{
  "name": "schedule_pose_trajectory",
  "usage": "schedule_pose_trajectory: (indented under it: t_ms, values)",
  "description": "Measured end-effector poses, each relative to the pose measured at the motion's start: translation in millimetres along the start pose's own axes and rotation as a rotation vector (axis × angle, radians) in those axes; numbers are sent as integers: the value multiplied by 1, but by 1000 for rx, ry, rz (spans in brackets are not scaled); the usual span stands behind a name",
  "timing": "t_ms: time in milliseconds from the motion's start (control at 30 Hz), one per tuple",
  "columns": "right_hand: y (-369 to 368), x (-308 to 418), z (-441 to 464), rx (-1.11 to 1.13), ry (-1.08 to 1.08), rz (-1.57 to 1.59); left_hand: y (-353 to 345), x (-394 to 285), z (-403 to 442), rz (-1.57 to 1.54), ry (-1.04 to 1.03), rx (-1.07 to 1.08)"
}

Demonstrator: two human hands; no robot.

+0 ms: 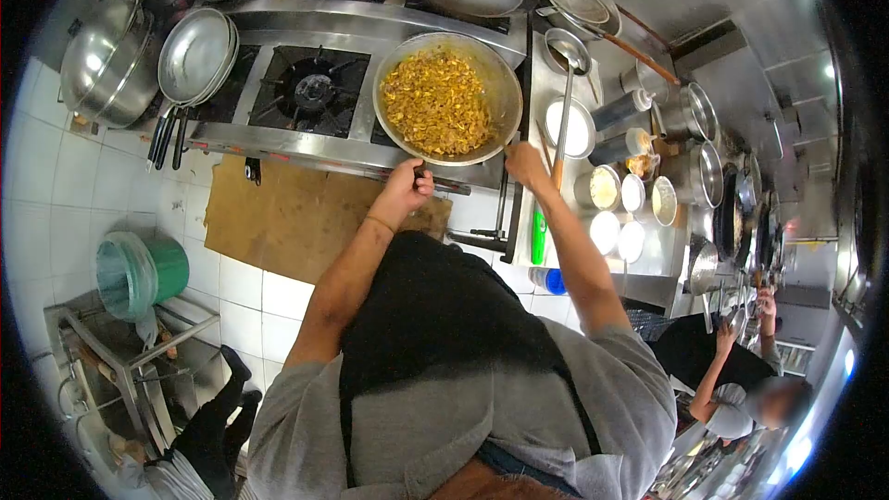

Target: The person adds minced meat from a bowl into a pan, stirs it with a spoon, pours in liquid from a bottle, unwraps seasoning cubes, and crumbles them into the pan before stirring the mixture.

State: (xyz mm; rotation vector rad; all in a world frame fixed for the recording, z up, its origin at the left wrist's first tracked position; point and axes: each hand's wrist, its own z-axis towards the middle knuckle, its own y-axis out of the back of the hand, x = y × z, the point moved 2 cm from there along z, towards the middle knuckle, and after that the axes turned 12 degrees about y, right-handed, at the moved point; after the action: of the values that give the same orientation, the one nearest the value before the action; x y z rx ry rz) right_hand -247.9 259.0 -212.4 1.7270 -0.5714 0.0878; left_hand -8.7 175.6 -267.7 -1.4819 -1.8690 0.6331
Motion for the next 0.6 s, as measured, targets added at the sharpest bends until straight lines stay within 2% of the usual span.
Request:
schedule_pose_trajectory:
  t_ms: [33,67,100,167,200,233,300,367,467,500,567,600]
  values:
    - [-17,-4,-2,-8,-92,321,0,1,0,9,20,2]
    - [6,41,-19,43,-351,726,0,1,-2,13,17,-4]
    - [-4,40,-12,44,-352,726,0,1,-2,13,18,-5]
    - [-17,44,7,92,-530,1188,-1,0,-2,16,51,-27]
    - [-10,52,12,214,-610,1295,0,1,-3,24,53,-32]
    - [-16,48,18,209,-608,1302,0,1,-3,30,80,-13]
    - [-34,41,33,170,-450,1593,-1,-2,-1,40,102,7]
    - [-17,56,20,103,-451,1535,2,-4,1,45,53,-6]
    - [0,46,9,-76,-374,1102,6,-1,-5,59,-2,11]
    - [4,38,8,-72,-377,1096,5,-1,-6,53,0,13]
    - [19,30,8,-176,-70,498,7,-1,-6,45,38,-13]
    - [27,30,6,-336,139,214,11,-6,0,-32,88,35]
